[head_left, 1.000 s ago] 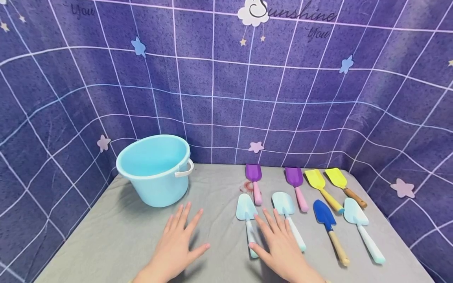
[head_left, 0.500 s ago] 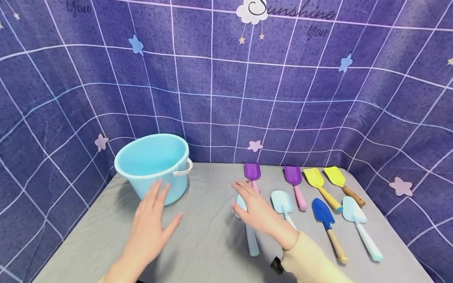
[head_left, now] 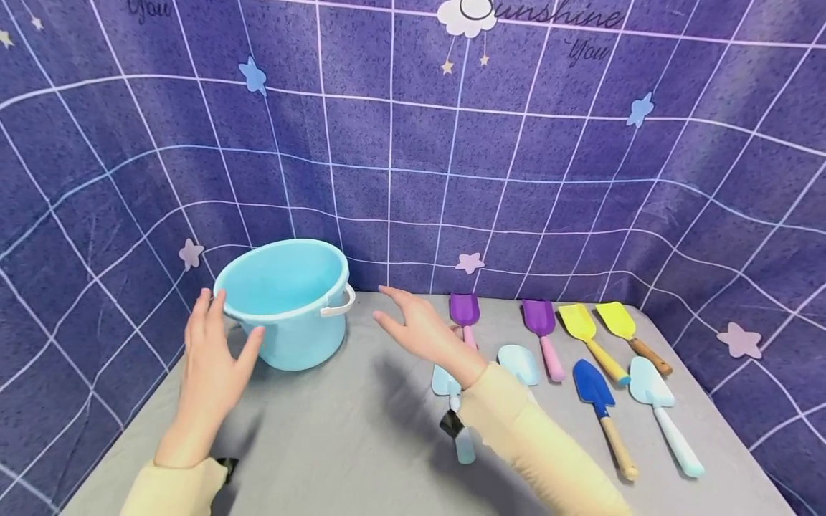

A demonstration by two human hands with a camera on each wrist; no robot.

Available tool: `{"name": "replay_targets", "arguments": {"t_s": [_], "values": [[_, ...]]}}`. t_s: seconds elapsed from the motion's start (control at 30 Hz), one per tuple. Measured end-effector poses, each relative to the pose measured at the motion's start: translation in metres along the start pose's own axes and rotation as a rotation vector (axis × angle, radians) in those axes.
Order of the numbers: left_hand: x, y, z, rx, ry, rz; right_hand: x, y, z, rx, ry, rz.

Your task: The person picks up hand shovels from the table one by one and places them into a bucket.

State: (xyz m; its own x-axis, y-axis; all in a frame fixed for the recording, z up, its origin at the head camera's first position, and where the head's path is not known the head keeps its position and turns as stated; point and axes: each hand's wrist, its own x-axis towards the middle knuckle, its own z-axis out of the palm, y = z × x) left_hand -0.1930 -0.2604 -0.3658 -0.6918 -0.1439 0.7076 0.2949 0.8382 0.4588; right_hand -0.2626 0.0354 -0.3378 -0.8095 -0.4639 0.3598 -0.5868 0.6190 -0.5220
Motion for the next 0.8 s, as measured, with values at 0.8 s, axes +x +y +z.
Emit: {"name": "replay_targets", "arguments": {"t_s": [0.8], "values": [[0.063,-0.062,0.028,-0.335,-0.201,-0.661,0.059,-0.024,0.071,0.588,0.049,0.424]]}}
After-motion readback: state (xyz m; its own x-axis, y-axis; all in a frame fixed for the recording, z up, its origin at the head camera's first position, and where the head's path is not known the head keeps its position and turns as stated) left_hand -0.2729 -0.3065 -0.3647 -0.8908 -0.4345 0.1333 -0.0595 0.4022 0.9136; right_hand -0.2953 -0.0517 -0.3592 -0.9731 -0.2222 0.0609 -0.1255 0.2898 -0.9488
